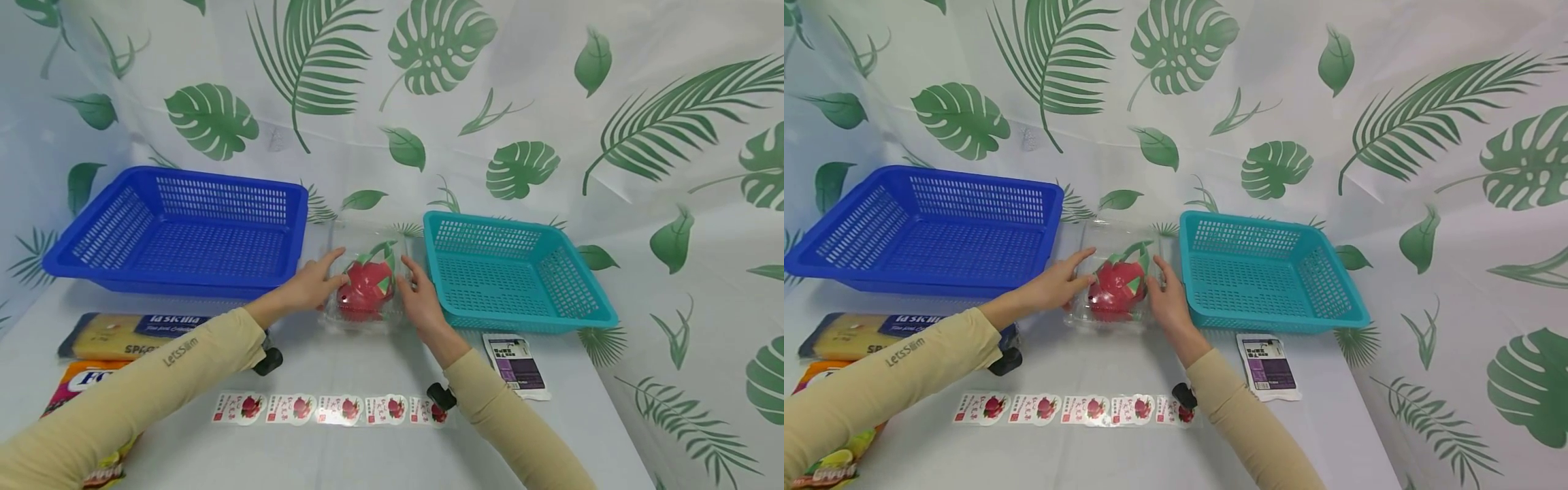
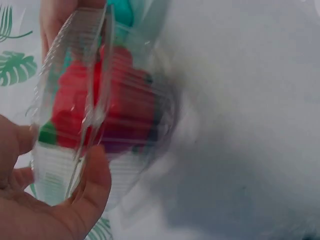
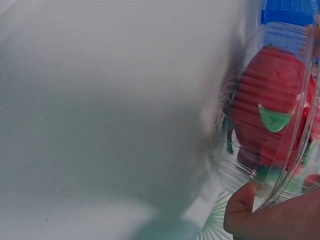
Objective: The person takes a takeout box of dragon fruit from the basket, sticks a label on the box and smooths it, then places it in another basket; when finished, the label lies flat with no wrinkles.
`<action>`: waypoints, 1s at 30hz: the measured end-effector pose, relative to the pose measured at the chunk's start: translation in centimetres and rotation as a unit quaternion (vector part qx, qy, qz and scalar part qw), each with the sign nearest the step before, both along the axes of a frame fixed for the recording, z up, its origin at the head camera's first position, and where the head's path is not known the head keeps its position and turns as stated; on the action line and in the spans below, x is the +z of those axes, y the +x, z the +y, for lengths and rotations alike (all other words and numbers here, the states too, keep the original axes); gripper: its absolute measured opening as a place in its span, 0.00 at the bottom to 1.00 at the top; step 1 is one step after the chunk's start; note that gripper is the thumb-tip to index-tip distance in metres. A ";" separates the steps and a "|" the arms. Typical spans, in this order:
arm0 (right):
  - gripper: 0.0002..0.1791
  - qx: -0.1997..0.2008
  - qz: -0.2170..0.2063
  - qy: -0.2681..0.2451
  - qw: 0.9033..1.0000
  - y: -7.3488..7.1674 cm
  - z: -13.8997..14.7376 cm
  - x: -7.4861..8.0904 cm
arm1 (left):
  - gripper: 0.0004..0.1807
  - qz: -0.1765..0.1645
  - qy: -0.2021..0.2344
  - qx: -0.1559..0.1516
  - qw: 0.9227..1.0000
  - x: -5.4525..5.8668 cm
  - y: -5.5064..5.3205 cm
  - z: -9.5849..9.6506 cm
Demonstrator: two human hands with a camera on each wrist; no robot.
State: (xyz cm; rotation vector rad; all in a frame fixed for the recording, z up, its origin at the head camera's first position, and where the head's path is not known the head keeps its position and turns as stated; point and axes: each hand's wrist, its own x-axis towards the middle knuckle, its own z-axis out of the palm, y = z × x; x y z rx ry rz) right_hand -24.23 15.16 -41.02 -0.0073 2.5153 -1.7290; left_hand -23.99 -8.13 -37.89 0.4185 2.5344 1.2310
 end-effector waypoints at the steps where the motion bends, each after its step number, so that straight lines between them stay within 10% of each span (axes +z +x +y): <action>1: 0.27 0.000 0.000 0.001 1.000 0.0 0.0 0.0 | 0.35 0.002 -0.001 0.007 1.000 -0.1 0.0 0.1; 17: 0.29 0.013 -0.022 0.017 1.000 0.1 0.3 -0.4 | 0.30 0.004 0.027 0.079 0.997 -1.8 0.2 0.6; 30: 0.32 0.062 -0.013 0.002 0.998 2.4 1.8 -0.8 | 0.34 0.002 0.104 0.078 0.992 -2.3 2.7 -0.3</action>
